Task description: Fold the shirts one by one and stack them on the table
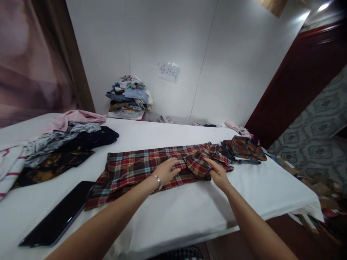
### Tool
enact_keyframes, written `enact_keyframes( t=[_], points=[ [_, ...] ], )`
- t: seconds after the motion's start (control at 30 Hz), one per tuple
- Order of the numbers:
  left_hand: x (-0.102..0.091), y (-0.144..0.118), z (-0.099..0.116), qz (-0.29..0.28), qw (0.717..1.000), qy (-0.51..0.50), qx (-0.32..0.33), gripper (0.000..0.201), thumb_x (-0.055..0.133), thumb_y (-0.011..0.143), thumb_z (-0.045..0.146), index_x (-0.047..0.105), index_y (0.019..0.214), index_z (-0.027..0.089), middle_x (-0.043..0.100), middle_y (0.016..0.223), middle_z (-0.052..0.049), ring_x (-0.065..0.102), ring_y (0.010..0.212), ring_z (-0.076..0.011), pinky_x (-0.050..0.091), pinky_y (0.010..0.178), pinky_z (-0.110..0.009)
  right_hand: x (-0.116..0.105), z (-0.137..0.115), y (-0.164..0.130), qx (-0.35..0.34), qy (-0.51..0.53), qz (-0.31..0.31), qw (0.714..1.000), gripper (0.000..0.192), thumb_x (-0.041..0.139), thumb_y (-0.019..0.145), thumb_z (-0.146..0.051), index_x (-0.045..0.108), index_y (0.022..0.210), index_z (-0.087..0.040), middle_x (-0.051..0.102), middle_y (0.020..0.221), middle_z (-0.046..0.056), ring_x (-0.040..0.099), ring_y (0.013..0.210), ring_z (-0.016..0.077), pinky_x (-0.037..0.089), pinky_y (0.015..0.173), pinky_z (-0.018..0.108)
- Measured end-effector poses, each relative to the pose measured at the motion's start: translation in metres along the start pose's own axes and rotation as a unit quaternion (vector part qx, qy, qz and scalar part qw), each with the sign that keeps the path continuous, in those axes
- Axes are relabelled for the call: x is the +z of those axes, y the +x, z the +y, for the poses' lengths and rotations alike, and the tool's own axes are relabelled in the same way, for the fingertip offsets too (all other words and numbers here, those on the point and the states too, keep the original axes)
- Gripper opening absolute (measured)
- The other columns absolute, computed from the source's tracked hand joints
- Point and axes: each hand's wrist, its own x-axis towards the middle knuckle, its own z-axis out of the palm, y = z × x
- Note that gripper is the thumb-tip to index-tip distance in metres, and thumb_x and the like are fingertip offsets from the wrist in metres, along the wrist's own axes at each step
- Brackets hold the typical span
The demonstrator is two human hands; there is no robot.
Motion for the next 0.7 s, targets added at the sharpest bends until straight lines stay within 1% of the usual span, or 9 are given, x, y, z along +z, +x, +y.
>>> enact_keyframes(
  t=[0.1, 0.2, 0.27, 0.37, 0.43, 0.53, 0.6, 0.63, 0.7],
  points=[
    [0.028, 0.045, 0.016, -0.024, 0.998, -0.008, -0.059, 0.045, 0.048, 0.092, 0.038, 0.057, 0.132, 0.019, 0.054, 0.145, -0.012, 0.052, 0.132, -0.0241, 0.042, 0.108, -0.032, -0.003, 0.003, -0.002, -0.050, -0.066, -0.031, 0.996, 0.057, 0.047, 0.073, -0.012, 0.067, 0.125, -0.026, 0.068, 0.124, 0.004, 0.060, 0.117, 0.0242, 0.047, 0.105, 0.044],
    [0.047, 0.082, 0.022, -0.036, 0.994, 0.003, -0.101, 0.058, 0.053, 0.089, 0.047, 0.051, 0.136, 0.013, 0.053, 0.144, -0.020, 0.050, 0.133, -0.0307, 0.041, 0.108, -0.039, -0.004, 0.004, -0.002, -0.125, -0.114, -0.062, 0.984, 0.060, 0.044, 0.076, -0.008, 0.063, 0.129, -0.029, 0.070, 0.116, 0.005, 0.062, 0.108, 0.0235, 0.050, 0.097, 0.043],
    [0.057, 0.097, 0.026, -0.051, 0.992, 0.007, -0.118, 0.060, 0.066, 0.080, 0.046, 0.057, 0.130, 0.013, 0.059, 0.137, -0.022, 0.055, 0.129, -0.0337, 0.044, 0.104, -0.040, -0.003, 0.003, -0.002, -0.168, -0.131, -0.083, 0.973, 0.061, 0.042, 0.078, -0.007, 0.060, 0.132, -0.031, 0.070, 0.111, 0.005, 0.062, 0.102, 0.0229, 0.050, 0.093, 0.043],
    [0.063, 0.107, 0.034, -0.074, 0.990, -0.001, -0.123, 0.036, 0.073, 0.071, 0.032, 0.071, 0.103, 0.015, 0.073, 0.112, -0.018, 0.067, 0.110, -0.0340, 0.051, 0.093, -0.039, -0.001, -0.002, -0.003, -0.177, -0.134, -0.111, 0.969, 0.061, 0.042, 0.080, -0.007, 0.060, 0.132, -0.032, 0.069, 0.104, 0.005, 0.061, 0.097, 0.0222, 0.050, 0.089, 0.041],
    [0.057, 0.105, 0.040, -0.066, 0.991, -0.018, -0.111, 0.024, 0.069, 0.073, 0.027, 0.073, 0.094, 0.016, 0.076, 0.105, -0.015, 0.068, 0.106, -0.0330, 0.052, 0.092, -0.039, -0.002, -0.004, -0.004, -0.135, -0.112, -0.123, 0.977, 0.058, 0.045, 0.080, -0.010, 0.060, 0.133, -0.030, 0.068, 0.103, 0.006, 0.060, 0.095, 0.0216, 0.050, 0.088, 0.040],
    [0.031, 0.089, 0.049, -0.035, 0.994, -0.060, -0.088, 0.031, 0.058, 0.083, 0.029, 0.069, 0.109, 0.015, 0.075, 0.111, -0.011, 0.068, 0.106, -0.0269, 0.052, 0.094, -0.036, -0.013, -0.001, -0.001, -0.021, -0.007, -0.131, 0.991, 0.056, 0.053, 0.083, -0.020, 0.054, 0.139, -0.028, 0.068, 0.105, 0.005, 0.062, 0.092, 0.0199, 0.051, 0.083, 0.037],
    [0.007, 0.066, 0.053, -0.009, 0.988, -0.140, -0.067, 0.040, 0.053, 0.087, 0.035, 0.064, 0.119, 0.015, 0.073, 0.115, -0.008, 0.068, 0.106, -0.0236, 0.053, 0.094, -0.035, -0.024, 0.008, 0.008, 0.039, 0.069, -0.107, 0.991, 0.053, 0.055, 0.085, -0.030, 0.055, 0.138, -0.027, 0.069, 0.106, 0.005, 0.064, 0.093, 0.0201, 0.052, 0.084, 0.037],
    [-0.005, 0.052, 0.055, 0.009, 0.978, -0.203, -0.056, 0.043, 0.055, 0.085, 0.038, 0.062, 0.122, 0.015, 0.073, 0.117, -0.008, 0.067, 0.106, -0.0241, 0.053, 0.094, -0.036, -0.030, 0.014, 0.016, 0.058, 0.087, -0.084, 0.991, 0.049, 0.055, 0.085, -0.032, 0.058, 0.134, -0.026, 0.070, 0.105, 0.006, 0.065, 0.096, 0.0209, 0.051, 0.088, 0.039],
    [-0.025, 0.018, 0.059, 0.036, 0.951, -0.305, -0.041, 0.049, 0.064, 0.079, 0.042, 0.063, 0.120, 0.015, 0.073, 0.113, -0.007, 0.067, 0.106, -0.0271, 0.054, 0.094, -0.041, -0.040, 0.030, 0.035, 0.080, 0.074, -0.040, 0.993, 0.045, 0.053, 0.081, -0.027, 0.065, 0.124, -0.024, 0.072, 0.107, 0.006, 0.064, 0.104, 0.0226, 0.048, 0.098, 0.044]
  ],
)
